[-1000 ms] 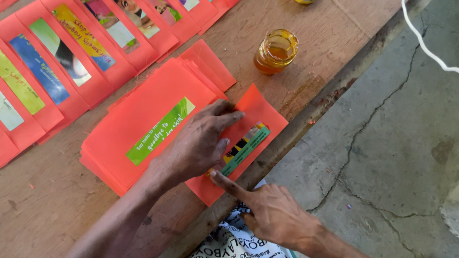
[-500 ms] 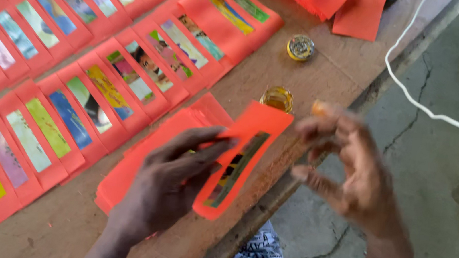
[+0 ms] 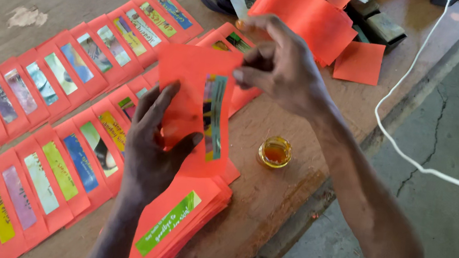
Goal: The person applies glue from a small jar onto the edges of orange paper sheets using their finger. They then fold the paper over a printed insert and press it down to secure it. This process is repeated for multiple sheets.
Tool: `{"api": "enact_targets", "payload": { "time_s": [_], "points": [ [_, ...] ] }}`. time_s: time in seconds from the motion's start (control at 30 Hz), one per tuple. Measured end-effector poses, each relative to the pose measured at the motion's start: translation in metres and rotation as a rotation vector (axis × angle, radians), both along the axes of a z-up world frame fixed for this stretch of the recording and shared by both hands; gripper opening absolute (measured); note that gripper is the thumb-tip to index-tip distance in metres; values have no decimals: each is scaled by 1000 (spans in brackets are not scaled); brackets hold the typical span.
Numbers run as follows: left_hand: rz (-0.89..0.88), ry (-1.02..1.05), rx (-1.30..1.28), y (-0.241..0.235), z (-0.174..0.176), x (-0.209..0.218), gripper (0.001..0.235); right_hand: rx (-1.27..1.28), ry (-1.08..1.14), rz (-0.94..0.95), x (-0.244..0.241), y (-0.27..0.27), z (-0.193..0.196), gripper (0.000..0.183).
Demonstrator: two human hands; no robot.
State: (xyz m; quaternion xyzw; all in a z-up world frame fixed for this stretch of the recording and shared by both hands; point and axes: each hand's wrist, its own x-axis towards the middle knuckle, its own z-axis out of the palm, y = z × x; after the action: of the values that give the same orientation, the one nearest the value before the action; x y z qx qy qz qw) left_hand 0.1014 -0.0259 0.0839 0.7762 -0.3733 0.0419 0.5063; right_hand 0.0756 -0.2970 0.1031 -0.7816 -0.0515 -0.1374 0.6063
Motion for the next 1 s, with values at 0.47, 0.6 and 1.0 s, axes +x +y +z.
{"api": "enact_targets", "payload": {
  "time_s": [0.47,0.6,1.0],
  "points": [
    [281,154,97,-105,-100,96,97,-611,-129,-24,203,-50,-84,54],
    [300,94,179,-112,-117,109,101,-704,-44,-42,233,-38,-108,49],
    [320,146,196,-111,-125,118,102,-653,113,-123,233,-26,-107,57]
  ]
}}
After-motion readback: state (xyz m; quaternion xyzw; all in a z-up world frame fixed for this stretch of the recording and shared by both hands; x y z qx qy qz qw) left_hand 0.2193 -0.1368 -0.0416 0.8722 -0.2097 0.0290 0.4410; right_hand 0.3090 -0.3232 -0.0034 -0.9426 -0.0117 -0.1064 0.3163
